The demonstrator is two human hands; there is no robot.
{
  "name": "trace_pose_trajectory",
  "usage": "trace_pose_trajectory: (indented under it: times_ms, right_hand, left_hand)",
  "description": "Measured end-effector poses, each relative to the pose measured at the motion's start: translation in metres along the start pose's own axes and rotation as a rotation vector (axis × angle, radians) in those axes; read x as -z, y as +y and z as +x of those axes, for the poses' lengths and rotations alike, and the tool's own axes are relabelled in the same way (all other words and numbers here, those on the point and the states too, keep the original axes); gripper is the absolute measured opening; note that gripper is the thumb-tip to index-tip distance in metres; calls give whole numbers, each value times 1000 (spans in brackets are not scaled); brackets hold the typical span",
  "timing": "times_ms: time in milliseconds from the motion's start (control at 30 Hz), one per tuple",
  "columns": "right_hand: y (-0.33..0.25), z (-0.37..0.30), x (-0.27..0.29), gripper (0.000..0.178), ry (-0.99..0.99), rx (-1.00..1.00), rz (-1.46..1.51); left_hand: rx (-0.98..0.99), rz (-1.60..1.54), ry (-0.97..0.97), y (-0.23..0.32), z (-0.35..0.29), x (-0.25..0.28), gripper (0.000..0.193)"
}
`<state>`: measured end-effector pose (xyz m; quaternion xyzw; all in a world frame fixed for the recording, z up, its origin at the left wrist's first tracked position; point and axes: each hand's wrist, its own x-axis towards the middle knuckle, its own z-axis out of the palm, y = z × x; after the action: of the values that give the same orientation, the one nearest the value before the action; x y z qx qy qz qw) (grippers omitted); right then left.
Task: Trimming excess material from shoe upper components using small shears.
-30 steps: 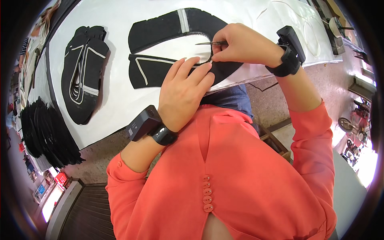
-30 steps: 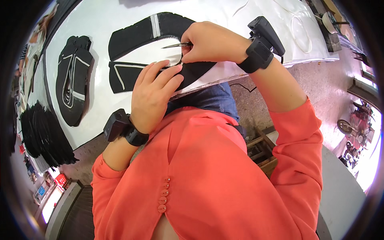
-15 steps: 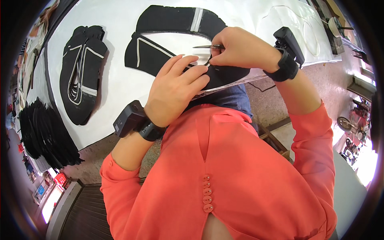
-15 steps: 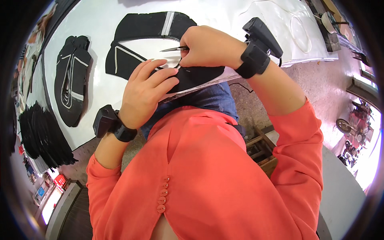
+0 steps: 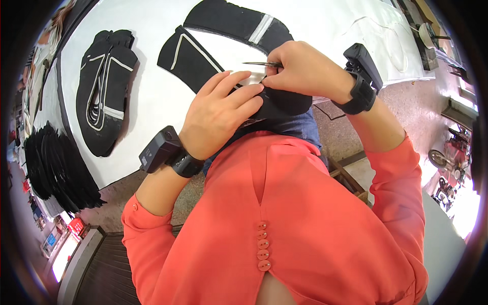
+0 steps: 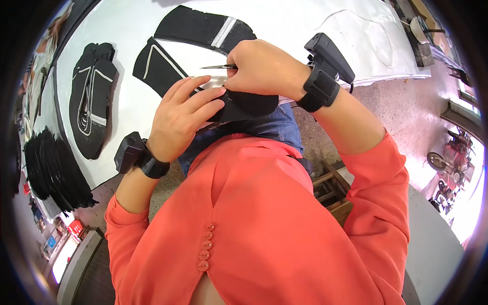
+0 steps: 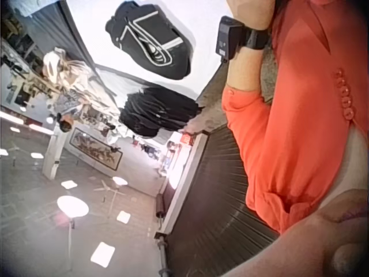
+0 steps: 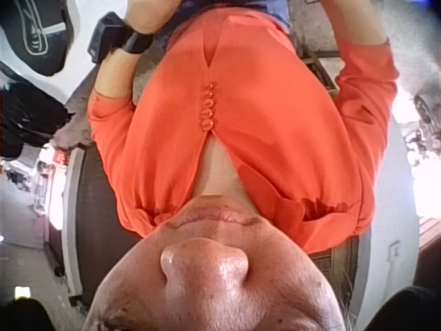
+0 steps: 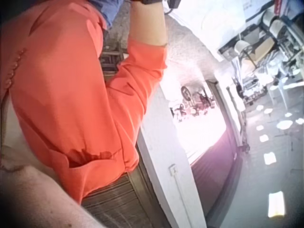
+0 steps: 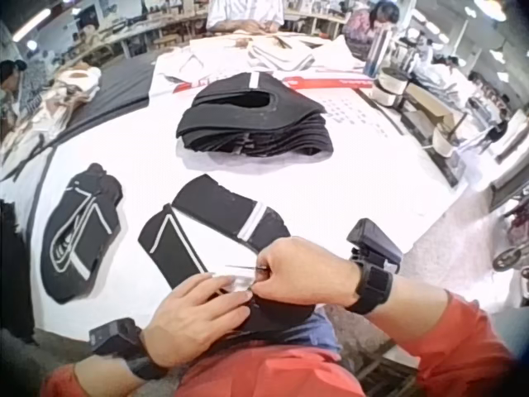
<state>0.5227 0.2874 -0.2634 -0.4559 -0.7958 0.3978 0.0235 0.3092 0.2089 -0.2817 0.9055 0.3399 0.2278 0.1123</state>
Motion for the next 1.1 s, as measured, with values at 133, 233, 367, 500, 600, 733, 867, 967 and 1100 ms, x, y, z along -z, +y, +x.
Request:
trace_pose_trajectory:
  times_ms: [133,233,367,500,600,733,867,967,1100]
  right_hand:
    - [4,-3,8,24,-1,55,96]
    - [8,-1,8,23,40,23,38]
    - [7,2,10,23,-21,-13,-16]
    - [13,4,14,23,-29,84,-1]
    - [13,5,19,23,-52,71,5]
    - [19,11,18,22,-54,78,-38]
    - [16,11,24,22,-65,163,-41]
    - [14,10,27,22,-68,123,-32]
    - [13,16,31,22,-86,125,-55]
  left_hand:
    - [26,21,27,4,-3,-2,24]
    - [37,36,4,7,0,-4,21]
    - [55,60,27,10,2,-10,20]
    - [92,93,0,13,2,-10,23]
    - [113,56,12,15,5,-13,23]
    - [118,67,29,19,10,-16,23]
    - [156,98,75,23,11,-21,23]
    - [164,80,87,23,14,-22,23]
    - [157,151,107,25,14,-28,16]
